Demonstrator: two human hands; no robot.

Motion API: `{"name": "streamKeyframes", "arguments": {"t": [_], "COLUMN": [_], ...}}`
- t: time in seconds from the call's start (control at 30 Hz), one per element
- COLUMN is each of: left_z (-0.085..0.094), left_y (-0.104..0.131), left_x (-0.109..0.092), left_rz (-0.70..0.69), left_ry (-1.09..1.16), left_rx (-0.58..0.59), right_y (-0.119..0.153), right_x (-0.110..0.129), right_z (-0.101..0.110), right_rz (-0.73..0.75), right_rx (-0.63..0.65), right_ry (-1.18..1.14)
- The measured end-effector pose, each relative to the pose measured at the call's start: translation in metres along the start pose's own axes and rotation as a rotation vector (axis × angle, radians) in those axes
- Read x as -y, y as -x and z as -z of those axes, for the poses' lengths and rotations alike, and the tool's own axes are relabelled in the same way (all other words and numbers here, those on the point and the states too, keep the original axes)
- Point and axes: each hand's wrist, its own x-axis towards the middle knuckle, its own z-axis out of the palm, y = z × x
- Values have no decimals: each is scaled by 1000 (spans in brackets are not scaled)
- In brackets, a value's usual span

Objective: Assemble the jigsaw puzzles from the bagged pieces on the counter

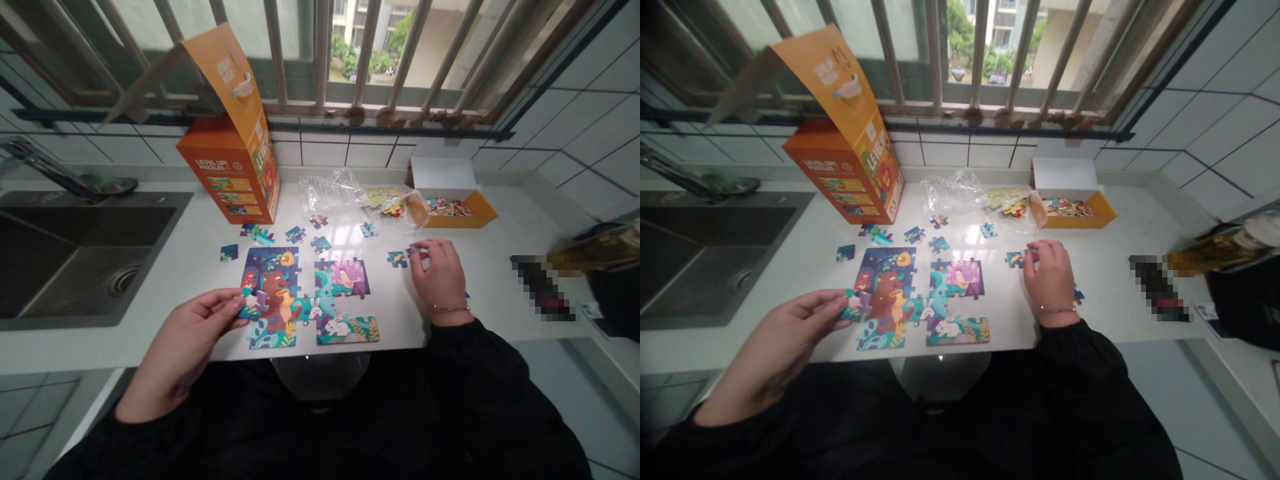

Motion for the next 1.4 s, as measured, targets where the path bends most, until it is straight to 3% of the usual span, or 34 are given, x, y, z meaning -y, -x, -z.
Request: {"name": "streamKeyframes", "arguments": {"t": [0.13,0.3,0.43,0.63,0.77,0.97,1.03,1.2,1.4], "left_z": [-45,-83,-104,-124,-127,-119,-118,-122,-124], "left_y": [17,32,38,49,53,45,40,33,31], "left_x": [-4,-5,2,22,32,39,46,66,73], "left_rz": [58,77,145,150,-88,-862,-1027,-1129,-1130], "left_ry": [102,135,199,155,-53,-555,-672,-881,-902], "left_rx": [208,389,519,592,555,263,224,240,251], "right_y": [19,61,86,109,113,101,97,92,85], "right_x": [63,121,129,119,110,84,77,66,62], "right_z": [26,45,42,37,37,36,36,32,23], "right_rz": [61,-67,-243,-466,-533,-571,-568,-550,-463], "right_rx": [111,495,631,659,638,549,529,530,556], "right_ry": [-285,-663,-830,-924,-946,-811,-787,-720,-672]}}
